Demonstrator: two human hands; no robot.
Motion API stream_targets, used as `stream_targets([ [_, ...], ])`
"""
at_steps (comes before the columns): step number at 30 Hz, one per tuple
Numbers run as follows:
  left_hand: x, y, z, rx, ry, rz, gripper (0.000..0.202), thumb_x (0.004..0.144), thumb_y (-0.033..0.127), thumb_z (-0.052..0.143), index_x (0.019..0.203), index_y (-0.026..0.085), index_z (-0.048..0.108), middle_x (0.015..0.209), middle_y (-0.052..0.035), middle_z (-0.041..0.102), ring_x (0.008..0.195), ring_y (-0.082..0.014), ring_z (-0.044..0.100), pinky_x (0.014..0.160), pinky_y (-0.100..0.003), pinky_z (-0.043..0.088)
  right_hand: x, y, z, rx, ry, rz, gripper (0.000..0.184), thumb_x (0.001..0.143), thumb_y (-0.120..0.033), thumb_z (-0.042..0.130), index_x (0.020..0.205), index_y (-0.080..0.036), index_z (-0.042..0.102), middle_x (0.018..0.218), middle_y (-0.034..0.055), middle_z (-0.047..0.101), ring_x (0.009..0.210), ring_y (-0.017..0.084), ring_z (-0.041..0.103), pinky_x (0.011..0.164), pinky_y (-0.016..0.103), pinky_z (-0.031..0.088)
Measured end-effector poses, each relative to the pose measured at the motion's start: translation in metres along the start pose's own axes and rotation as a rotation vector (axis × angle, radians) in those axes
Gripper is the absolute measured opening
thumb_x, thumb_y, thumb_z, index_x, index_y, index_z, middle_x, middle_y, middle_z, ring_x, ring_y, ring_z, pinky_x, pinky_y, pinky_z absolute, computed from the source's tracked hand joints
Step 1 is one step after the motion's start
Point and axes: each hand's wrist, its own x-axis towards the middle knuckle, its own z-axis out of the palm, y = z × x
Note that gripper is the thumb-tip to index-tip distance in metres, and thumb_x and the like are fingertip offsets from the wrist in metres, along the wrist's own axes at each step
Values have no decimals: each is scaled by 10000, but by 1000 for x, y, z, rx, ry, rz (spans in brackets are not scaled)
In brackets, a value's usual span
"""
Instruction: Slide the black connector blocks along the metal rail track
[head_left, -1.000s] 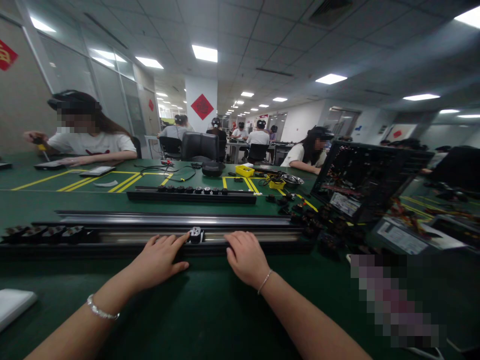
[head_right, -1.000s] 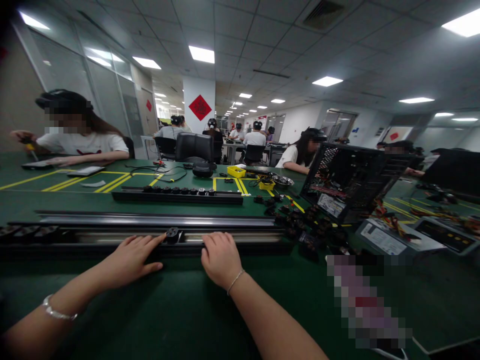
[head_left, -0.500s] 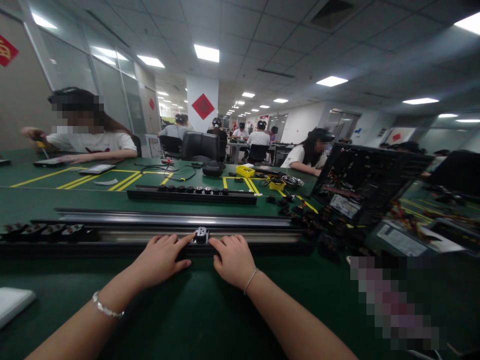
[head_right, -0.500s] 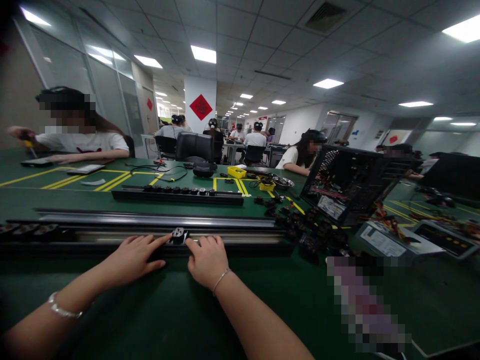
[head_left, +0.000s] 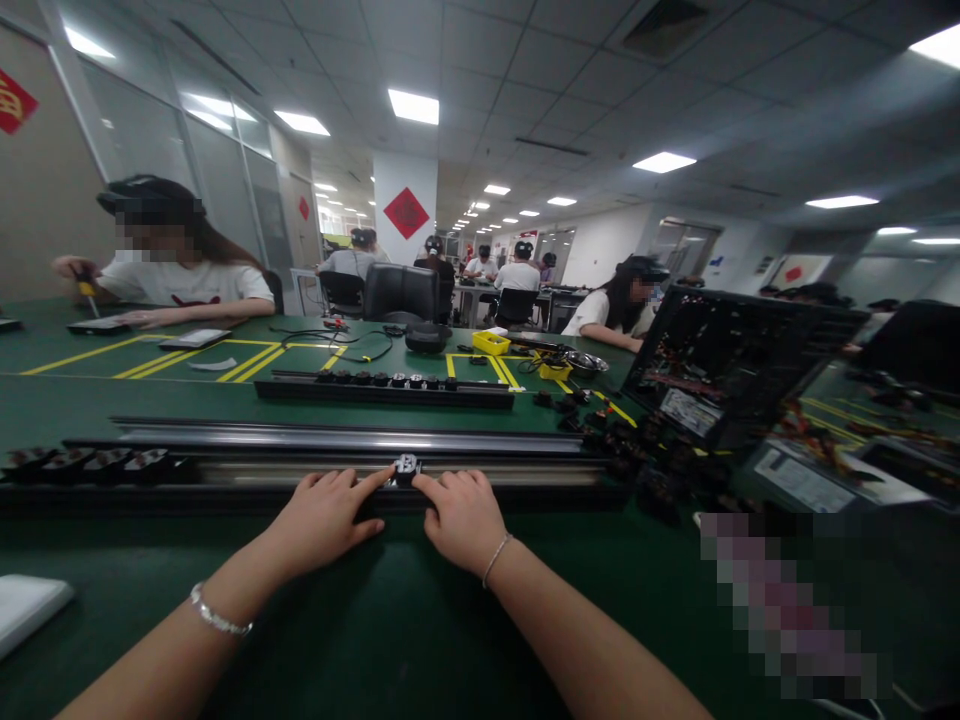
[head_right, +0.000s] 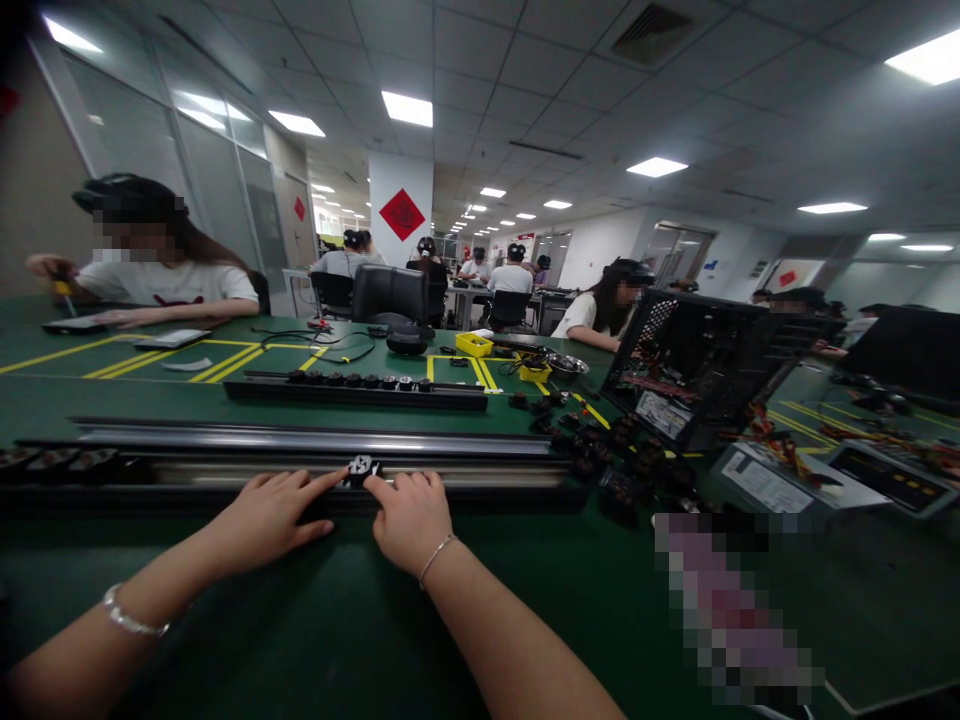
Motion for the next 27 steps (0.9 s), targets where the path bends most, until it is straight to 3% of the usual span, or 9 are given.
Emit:
stream_targets([
  [12,-3,1,-1,31,25,15,669,789,485,457,1406,388,218,1096,-74,584,1046,-277,526,921,-453,311,1,5,-4,-17,-51,-17,400,815,-267,445,1209,-312,493,934,32,614,895,193,519,829,331,290],
  [27,-3,-1,2,26,29,7,654,786,491,446,1400,382,247,1114,-70,589,1057,-275,522,938,-462,293,0,9,-12,-25,-103,0,408,825,-273,439,1225,-324,493,940,35,620,897,194,537,833,332,322],
])
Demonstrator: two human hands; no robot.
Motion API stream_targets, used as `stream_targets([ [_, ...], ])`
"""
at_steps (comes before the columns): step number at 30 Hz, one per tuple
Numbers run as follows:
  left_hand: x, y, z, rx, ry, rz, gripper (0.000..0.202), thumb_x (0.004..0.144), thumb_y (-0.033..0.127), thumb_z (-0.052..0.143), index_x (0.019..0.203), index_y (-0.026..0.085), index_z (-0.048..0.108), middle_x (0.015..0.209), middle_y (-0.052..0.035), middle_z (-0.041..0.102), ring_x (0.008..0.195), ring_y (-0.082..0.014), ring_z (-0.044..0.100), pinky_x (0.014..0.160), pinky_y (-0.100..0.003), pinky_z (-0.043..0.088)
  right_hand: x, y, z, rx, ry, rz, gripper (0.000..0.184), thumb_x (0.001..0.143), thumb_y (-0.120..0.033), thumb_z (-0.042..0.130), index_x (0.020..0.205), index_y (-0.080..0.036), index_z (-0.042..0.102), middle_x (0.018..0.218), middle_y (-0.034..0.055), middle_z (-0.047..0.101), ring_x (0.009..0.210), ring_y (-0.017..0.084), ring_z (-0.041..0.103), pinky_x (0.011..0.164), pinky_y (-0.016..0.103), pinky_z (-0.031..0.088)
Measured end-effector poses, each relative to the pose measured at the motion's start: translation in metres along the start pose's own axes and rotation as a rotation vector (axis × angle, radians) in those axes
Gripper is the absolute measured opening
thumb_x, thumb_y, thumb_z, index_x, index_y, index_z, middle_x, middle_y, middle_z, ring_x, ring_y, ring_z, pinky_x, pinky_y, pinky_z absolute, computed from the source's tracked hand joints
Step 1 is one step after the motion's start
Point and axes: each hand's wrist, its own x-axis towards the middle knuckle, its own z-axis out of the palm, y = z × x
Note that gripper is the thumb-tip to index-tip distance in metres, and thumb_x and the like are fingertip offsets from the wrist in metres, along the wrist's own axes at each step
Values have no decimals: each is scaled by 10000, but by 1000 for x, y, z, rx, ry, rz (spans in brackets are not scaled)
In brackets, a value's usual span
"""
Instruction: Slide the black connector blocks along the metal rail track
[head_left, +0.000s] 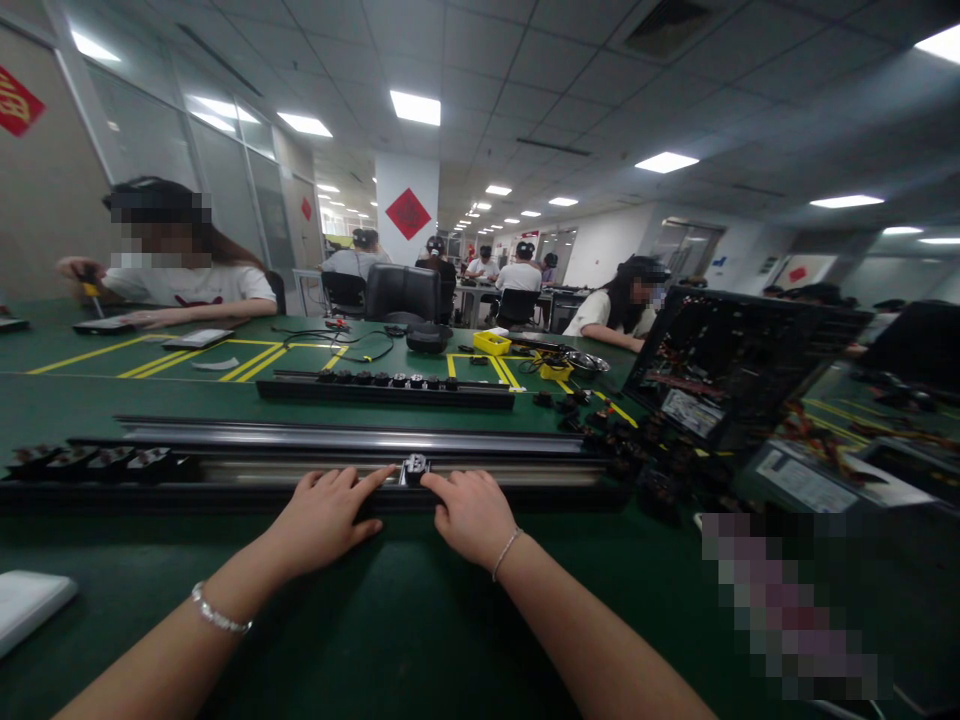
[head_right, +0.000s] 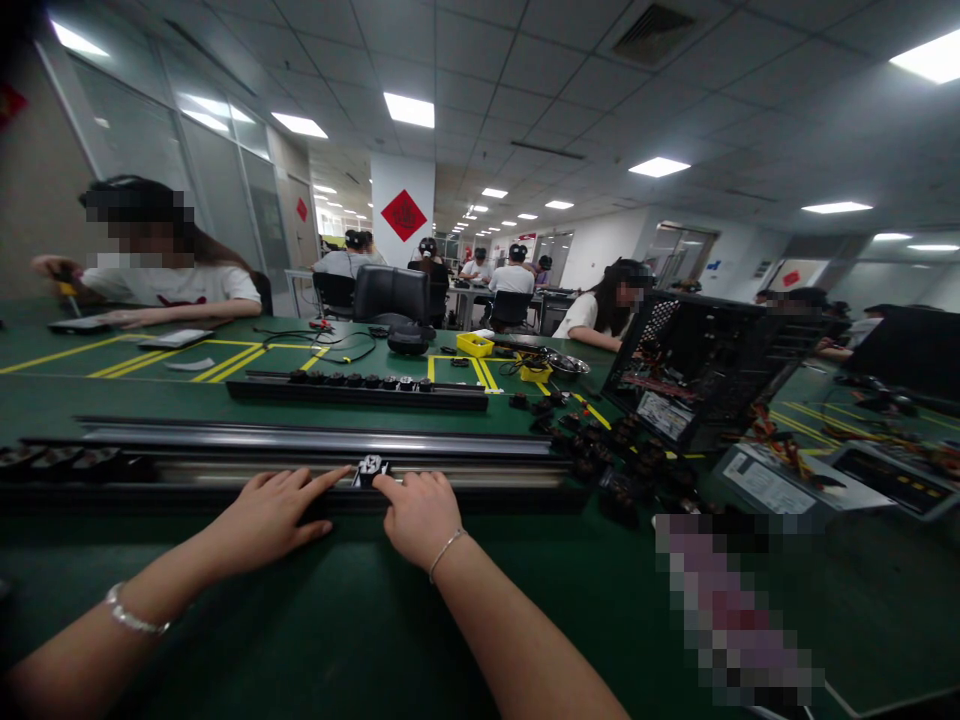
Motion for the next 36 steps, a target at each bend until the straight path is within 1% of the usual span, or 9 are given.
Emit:
stream_targets([
  [5,1,0,1,2,-1,2,658,790,498,437,1404,380,233,1146,-70,585,1084,-277,513,950,-469,288,0,4,0,5,-2,6,409,828,-270,427,1226,-339,488,963,33,627,911,194,541,842,339,327],
  [11,1,-1,0,-11,-9,5,647,799,496,429,1405,382,230,1113,-68,596,1079,-269,516,961,-474,282,-2,8,-2,23,-20,9,412,829,-285,434,1234,-342,480,993,31,628,927,194,542,854,343,333],
  [14,1,-2,1,-13,-14,1,651,798,502,426,1405,392,219,1132,-64,592,1093,-269,509,964,-473,280,-2,8,-3,24,-29,8,413,828,-283,434,1234,-342,481,990,30,629,921,193,547,849,340,337],
  [21,1,-2,1,-23,-11,-10,633,798,492,428,1396,390,249,1155,-62,586,1099,-265,509,965,-472,276,-4,11,-6,16,-62,29,411,832,-281,429,1236,-339,479,985,31,632,933,188,555,855,338,336],
  [27,2,0,3,-33,32,-41,527,826,473,377,1343,371,375,1107,-58,611,1056,-256,533,940,-466,290,-8,19,-11,4,-99,41,422,840,-283,415,1255,-332,469,994,37,635,946,190,558,852,334,339],
  [30,3,-1,4,-41,27,-37,519,827,482,373,1334,367,391,1103,-61,614,1061,-260,530,927,-465,300,-8,20,-12,5,-118,39,425,843,-278,406,1261,-325,466,985,39,636,943,187,557,849,329,337],
  [32,2,-1,4,-37,33,-26,521,830,476,374,1338,362,384,1105,-63,610,1060,-261,529,919,-468,309,-8,21,-12,6,-108,31,420,841,-276,404,1254,-322,471,983,39,637,939,187,557,846,329,338],
  [34,1,-1,6,-24,57,-12,528,825,458,390,1342,348,380,1113,-68,601,1057,-260,526,918,-476,314,-8,21,-11,4,-93,24,419,837,-272,407,1248,-321,475,980,40,639,931,189,562,838,330,343],
  [36,0,0,8,2,102,-7,540,810,439,420,1337,327,393,1163,-83,577,1095,-271,502,931,-494,310,-8,21,-10,3,-85,20,423,833,-273,411,1249,-321,473,978,40,642,925,191,566,830,331,348],
])
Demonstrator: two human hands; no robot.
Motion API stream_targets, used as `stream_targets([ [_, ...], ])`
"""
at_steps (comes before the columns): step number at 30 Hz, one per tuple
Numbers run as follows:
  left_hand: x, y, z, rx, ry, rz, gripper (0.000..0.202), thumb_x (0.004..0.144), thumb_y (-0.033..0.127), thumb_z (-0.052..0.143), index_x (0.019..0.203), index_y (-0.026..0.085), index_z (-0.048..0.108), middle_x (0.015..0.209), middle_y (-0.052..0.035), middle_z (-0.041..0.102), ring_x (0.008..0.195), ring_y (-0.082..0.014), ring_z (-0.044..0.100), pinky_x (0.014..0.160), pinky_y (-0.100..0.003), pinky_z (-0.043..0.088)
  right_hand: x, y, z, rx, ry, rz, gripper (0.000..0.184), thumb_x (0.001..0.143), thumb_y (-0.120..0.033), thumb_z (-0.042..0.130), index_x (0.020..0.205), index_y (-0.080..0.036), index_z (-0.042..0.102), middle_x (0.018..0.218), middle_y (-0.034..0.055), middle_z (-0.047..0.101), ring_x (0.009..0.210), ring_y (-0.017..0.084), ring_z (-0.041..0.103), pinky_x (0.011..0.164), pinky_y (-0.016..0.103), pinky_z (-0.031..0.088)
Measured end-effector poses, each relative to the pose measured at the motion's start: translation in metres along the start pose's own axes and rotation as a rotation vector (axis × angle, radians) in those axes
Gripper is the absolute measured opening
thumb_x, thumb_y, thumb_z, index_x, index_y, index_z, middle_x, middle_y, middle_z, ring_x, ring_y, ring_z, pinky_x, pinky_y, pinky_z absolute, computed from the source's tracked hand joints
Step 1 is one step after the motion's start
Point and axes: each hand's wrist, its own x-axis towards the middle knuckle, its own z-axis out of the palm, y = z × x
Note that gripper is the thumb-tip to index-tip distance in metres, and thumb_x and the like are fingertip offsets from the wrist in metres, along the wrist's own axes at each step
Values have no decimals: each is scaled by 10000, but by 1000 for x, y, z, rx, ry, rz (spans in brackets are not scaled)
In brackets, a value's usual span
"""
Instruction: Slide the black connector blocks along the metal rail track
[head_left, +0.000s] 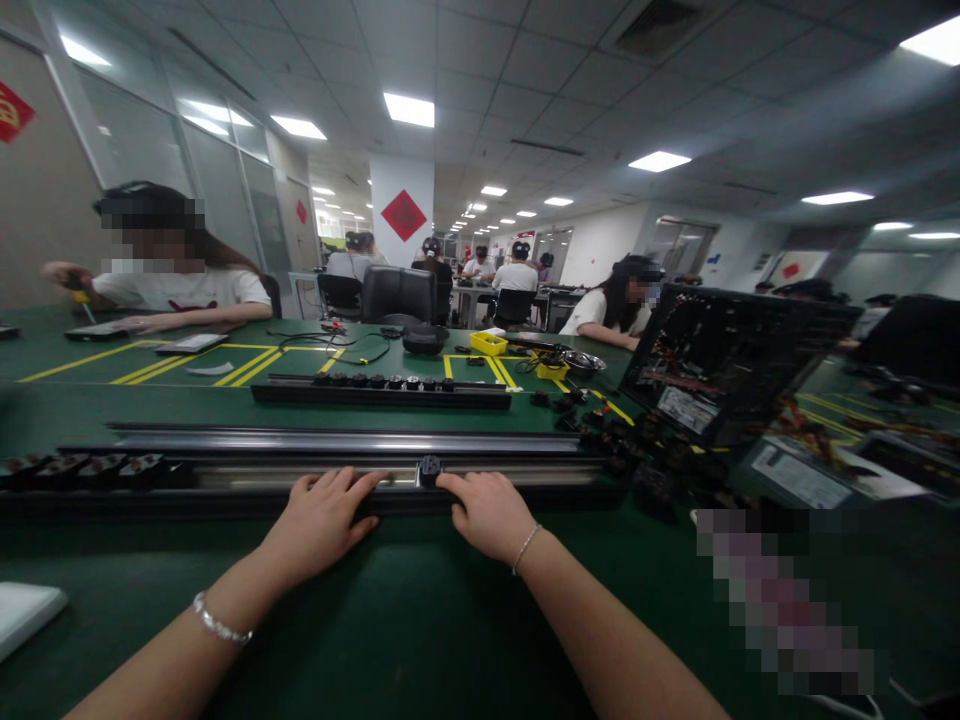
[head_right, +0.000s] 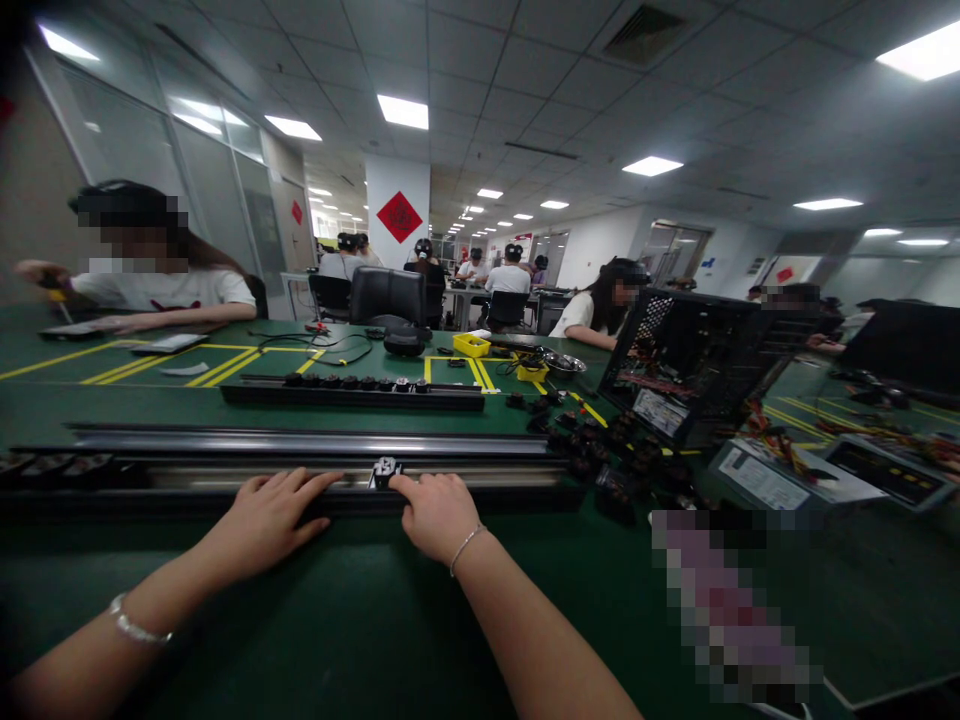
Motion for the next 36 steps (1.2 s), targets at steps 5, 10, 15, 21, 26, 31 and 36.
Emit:
stream_targets([
  [5,0,2,10,71,127,-25,562,796,423,440,1343,305,394,1445,-85,361,1338,-332,249,990,-570,253,0,0,0,15,-8,7,418,841,-275,412,1252,-324,472,1020,36,639,947,187,564,847,336,345],
  [10,2,2,13,90,74,-28,657,794,410,431,1413,263,267,1491,-81,291,1369,-340,199,1005,-647,190,0,-1,-2,23,-25,9,415,842,-275,420,1251,-317,476,1036,40,638,960,188,565,852,332,346],
  [15,3,3,11,72,62,-44,622,797,389,416,1396,255,312,1486,-79,301,1365,-324,222,1009,-633,207,-1,2,-2,-6,-21,15,422,839,-272,414,1254,-322,475,990,42,646,942,191,571,841,335,353],
  [21,4,3,12,52,63,-52,617,793,388,425,1389,259,328,1480,-86,315,1362,-325,228,1015,-629,201,-2,4,-4,-18,-35,20,418,839,-275,411,1248,-327,478,982,40,647,936,191,573,833,336,358],
  [26,4,1,13,68,76,-37,607,802,401,409,1387,261,327,1480,-76,317,1359,-326,235,998,-629,226,-3,8,-3,-21,-34,23,424,830,-275,413,1246,-334,476,989,38,648,939,195,578,825,333,365],
  [31,3,2,12,81,57,-41,636,793,406,419,1398,249,306,1490,-76,295,1362,-325,225,1001,-628,222,-4,9,-5,-17,-29,12,427,831,-279,414,1251,-334,470,987,38,650,927,197,584,829,336,372],
  [36,4,2,9,70,26,-47,668,776,426,441,1403,256,291,1497,-79,276,1370,-338,199,1007,-648,196,-4,9,-7,-9,-56,19,431,836,-274,417,1261,-326,466,1016,39,646,946,189,578,849,332,367],
])
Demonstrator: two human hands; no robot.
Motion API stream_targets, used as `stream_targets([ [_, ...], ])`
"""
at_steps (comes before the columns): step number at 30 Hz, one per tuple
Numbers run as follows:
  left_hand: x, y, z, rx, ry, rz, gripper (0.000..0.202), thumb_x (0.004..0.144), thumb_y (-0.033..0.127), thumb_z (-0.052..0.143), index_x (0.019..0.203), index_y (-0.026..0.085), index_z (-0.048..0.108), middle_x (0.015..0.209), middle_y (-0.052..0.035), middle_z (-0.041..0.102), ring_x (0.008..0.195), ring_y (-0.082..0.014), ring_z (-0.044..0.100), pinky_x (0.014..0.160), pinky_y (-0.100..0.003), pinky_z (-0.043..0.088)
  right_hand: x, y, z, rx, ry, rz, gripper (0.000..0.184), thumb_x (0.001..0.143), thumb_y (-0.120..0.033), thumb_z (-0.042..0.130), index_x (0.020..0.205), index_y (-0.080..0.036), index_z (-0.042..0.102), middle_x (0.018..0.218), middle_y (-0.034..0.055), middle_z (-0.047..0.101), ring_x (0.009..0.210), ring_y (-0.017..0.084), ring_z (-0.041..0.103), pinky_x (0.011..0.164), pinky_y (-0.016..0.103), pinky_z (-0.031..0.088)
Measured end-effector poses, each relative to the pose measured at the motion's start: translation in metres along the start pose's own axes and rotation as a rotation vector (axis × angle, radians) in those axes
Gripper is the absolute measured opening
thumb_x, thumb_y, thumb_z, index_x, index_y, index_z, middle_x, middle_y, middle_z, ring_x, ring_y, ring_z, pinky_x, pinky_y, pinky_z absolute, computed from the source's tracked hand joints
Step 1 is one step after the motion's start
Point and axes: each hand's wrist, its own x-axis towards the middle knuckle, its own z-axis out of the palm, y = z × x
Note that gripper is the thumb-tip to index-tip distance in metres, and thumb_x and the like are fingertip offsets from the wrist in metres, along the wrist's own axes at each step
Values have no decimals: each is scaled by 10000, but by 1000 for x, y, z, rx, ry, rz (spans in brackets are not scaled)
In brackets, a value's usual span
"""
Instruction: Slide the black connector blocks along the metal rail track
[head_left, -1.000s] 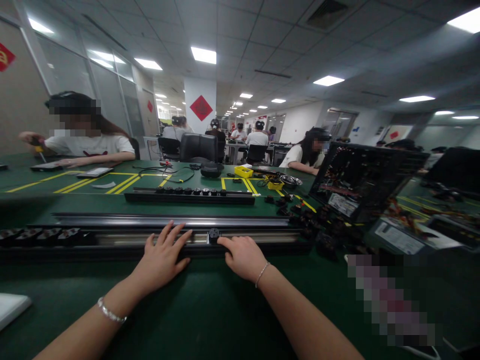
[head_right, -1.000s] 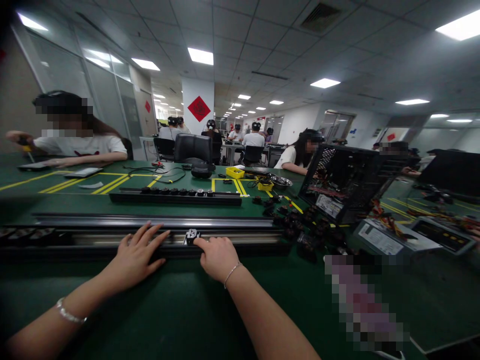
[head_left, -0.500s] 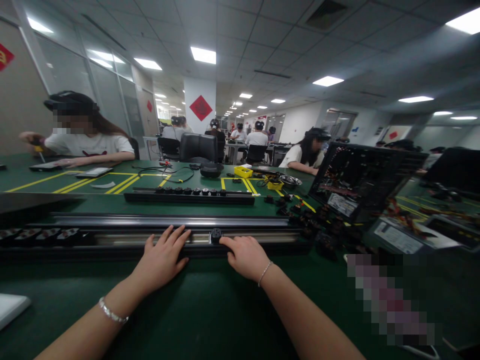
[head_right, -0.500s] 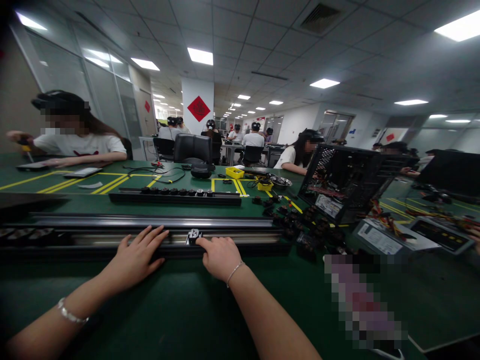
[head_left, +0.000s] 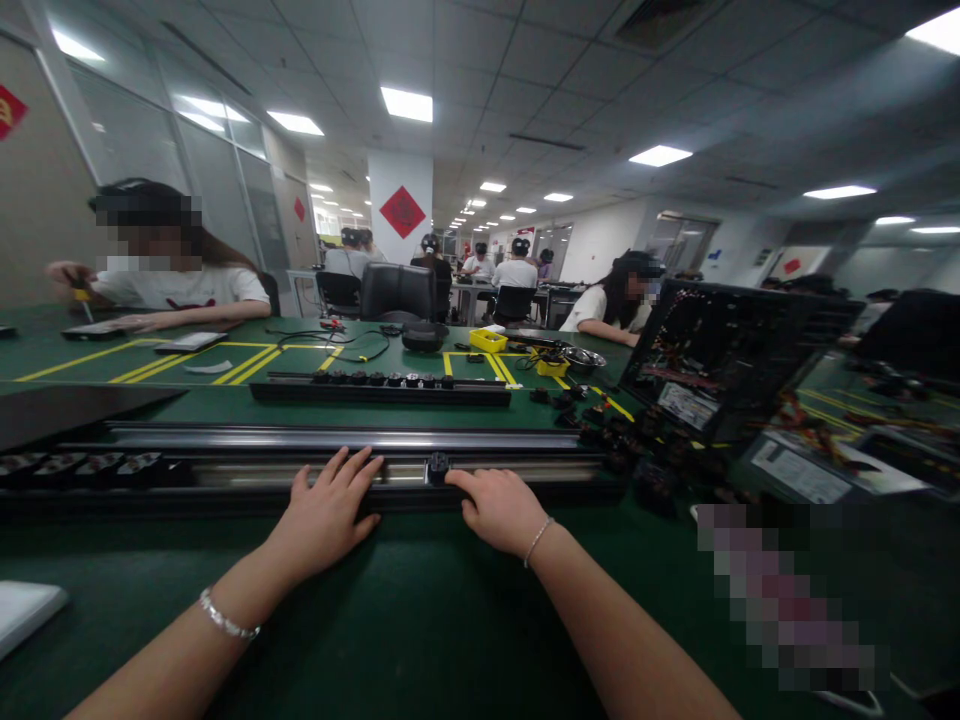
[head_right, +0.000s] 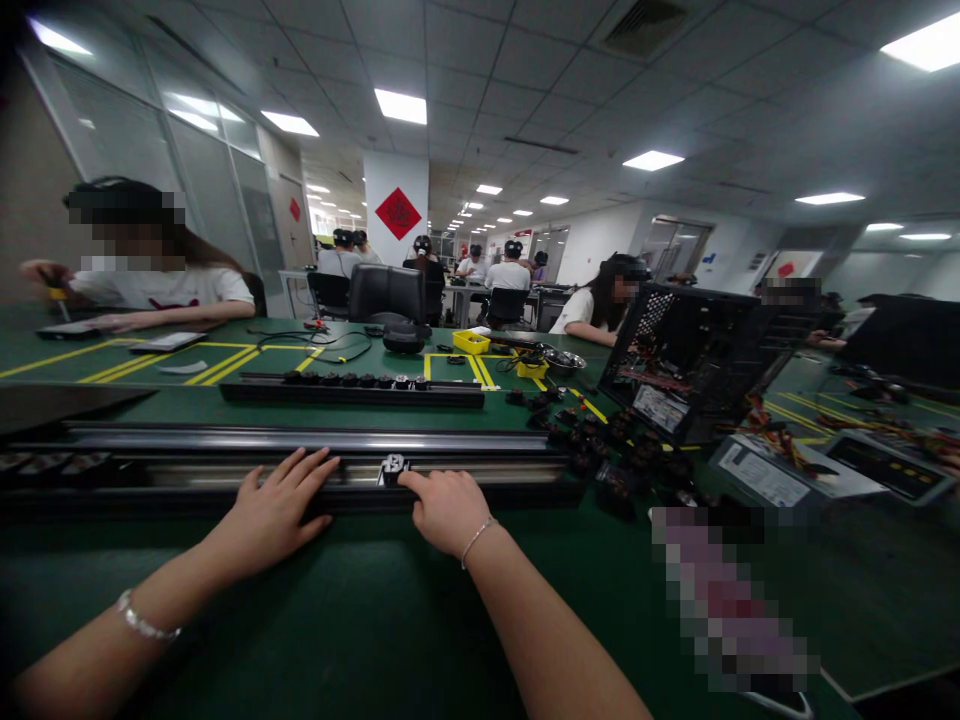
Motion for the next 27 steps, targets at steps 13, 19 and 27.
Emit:
stream_targets([
  [13,-1,0,-1,7,-4,10,663,786,435,429,1407,257,278,1505,-66,256,1370,-331,198,1002,-641,206,-2,4,0,8,8,-8,447,817,-254,431,1257,-329,467,1010,33,645,945,189,583,857,331,377],
  [19,-1,0,-2,-2,2,9,660,786,420,431,1407,258,280,1501,-65,268,1371,-325,201,1009,-641,197,-4,10,-2,28,-9,7,437,818,-246,426,1245,-319,478,1037,31,644,956,184,584,860,319,379],
  [27,-1,0,-1,21,40,17,641,791,422,427,1397,258,301,1487,-75,301,1362,-329,230,990,-639,244,-7,19,-5,73,-25,-4,429,804,-243,436,1227,-281,495,1100,43,636,985,189,581,874,316,385],
])
